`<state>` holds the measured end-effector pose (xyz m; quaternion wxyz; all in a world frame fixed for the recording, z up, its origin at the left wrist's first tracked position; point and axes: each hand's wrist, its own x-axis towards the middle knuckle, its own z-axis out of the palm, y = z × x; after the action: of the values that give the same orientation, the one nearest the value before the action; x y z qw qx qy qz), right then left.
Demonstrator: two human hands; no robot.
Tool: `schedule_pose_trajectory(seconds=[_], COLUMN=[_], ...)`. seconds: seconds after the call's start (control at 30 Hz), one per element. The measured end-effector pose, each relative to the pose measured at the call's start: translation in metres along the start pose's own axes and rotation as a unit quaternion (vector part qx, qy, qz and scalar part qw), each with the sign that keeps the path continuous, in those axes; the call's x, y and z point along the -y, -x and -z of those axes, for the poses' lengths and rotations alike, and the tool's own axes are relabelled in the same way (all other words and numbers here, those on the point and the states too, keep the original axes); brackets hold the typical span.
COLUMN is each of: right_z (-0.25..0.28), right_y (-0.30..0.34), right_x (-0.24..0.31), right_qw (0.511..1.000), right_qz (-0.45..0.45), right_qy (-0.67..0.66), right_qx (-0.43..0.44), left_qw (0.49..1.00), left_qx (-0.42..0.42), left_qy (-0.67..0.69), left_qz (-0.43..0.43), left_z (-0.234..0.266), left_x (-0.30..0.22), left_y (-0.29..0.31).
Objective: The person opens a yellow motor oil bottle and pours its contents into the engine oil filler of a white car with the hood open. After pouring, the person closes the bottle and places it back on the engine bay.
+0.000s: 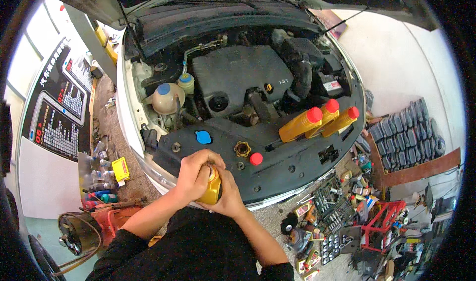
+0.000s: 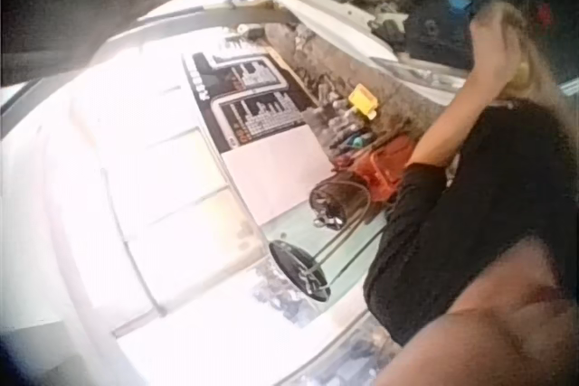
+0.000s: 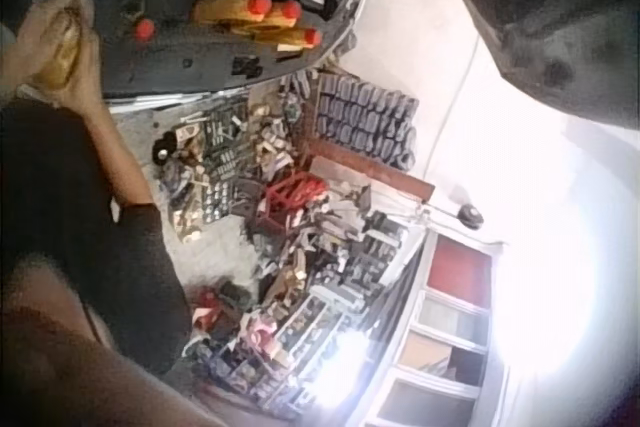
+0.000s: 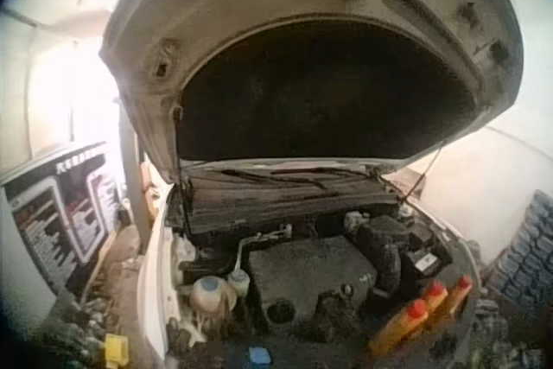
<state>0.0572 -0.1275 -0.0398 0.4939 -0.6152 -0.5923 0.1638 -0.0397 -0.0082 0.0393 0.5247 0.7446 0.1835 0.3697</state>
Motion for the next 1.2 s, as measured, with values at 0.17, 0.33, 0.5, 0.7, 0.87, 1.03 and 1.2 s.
schedule_pose_trajectory(seconds=[0.17,0.33,0.5,0.7,0.87,1.03,1.2], right_z=[0.006,0.010,0.011,0.017,0.019,0.021,0.024], right_y=[0.003,0.001,0.003,0.008,0.013,0.015,0.015], right_x=[-0.004,-0.001,-0.002,0.000,-0.002,-0.009,-0.008], right_qw=[0.998,0.998,0.996,0.997,0.995,0.989,0.983], right_qz=[-0.033,-0.031,-0.036,-0.019,-0.026,-0.033,-0.030], right_qy=[-0.043,-0.060,-0.076,-0.063,-0.079,-0.110,-0.120], right_qx=[0.013,0.008,0.016,0.034,0.053,0.096,0.134], left_qw=[0.996,0.963,0.956,0.961,0.962,0.975,0.955], left_qx=[0.056,0.126,0.120,0.158,0.140,0.207,0.285], left_qy=[-0.037,-0.169,-0.194,-0.152,-0.123,-0.004,0.076], left_qz=[-0.057,-0.165,-0.184,-0.170,-0.199,-0.087,-0.017], left_z=[0.022,0.035,0.033,0.032,0.033,0.041,0.046], left_x=[-0.005,-0.006,-0.007,-0.006,0.004,0.001,-0.002], left_y=[0.017,0.015,0.016,0.014,0.018,0.019,0.013])
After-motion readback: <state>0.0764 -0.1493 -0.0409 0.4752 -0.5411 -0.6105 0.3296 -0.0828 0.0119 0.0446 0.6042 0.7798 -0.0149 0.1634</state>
